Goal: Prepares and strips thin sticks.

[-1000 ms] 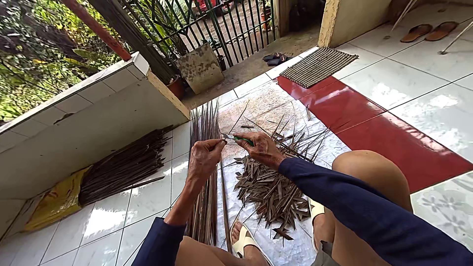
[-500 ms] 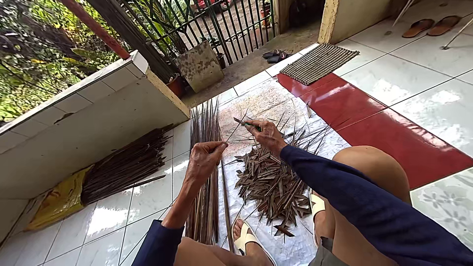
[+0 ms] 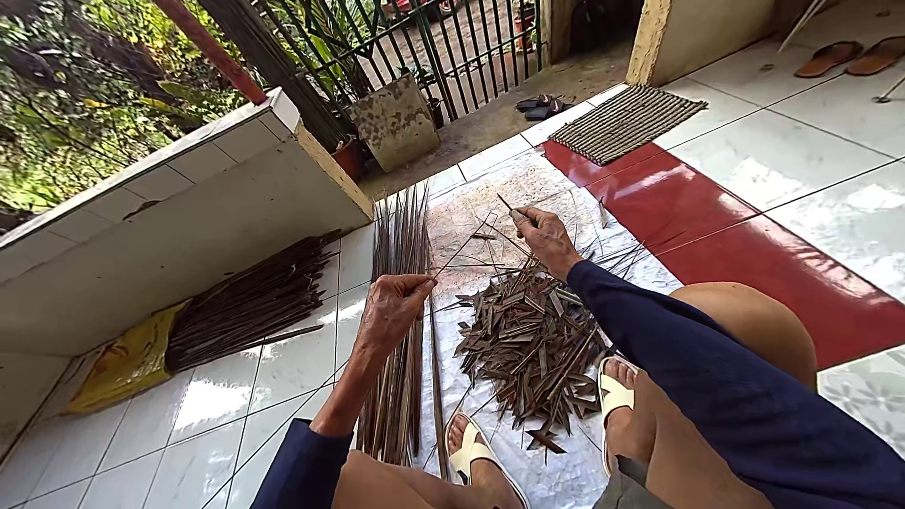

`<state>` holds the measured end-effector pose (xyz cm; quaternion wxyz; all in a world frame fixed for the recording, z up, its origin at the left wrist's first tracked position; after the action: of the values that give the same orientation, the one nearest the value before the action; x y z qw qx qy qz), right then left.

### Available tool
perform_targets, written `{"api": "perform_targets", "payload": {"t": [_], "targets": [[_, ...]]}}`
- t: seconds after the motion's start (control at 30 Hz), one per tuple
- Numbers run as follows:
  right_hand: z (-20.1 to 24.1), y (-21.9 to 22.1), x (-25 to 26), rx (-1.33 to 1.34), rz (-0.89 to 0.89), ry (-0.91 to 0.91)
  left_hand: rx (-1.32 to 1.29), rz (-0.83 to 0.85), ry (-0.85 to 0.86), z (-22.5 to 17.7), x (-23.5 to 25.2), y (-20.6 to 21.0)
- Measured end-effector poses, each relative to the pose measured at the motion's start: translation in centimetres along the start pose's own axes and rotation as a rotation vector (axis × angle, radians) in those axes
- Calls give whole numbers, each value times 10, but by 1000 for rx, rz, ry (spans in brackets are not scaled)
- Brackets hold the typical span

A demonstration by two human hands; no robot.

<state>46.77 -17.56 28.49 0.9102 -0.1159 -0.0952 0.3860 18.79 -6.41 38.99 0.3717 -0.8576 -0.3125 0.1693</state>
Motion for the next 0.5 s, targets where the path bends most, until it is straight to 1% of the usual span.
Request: {"api": "perform_targets", "payload": {"t": [0.07,0.17,0.33,0.5], "targets": [[5,1,-4,107,38,-12,44,-26,-2,-1,0,0],[15,2,-10,199,84,-29,69,-31,-1,-5,2,0],[21,4,-9,300,141,11,79,45,16,-8,2,6],[24,6,-14,338,212,-22,-34,142,64,-7,8,15]]}}
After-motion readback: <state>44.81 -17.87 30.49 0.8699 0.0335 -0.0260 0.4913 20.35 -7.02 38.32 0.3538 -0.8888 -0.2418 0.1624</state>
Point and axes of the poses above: each hand's wrist, its own x-axis towards the middle knuckle, its own y-axis out of the palm, z = x × y, the point moved 2 cm from there along x, towards the middle knuckle, and after that the axes turned 3 degrees about z, right-handed, at the moved point
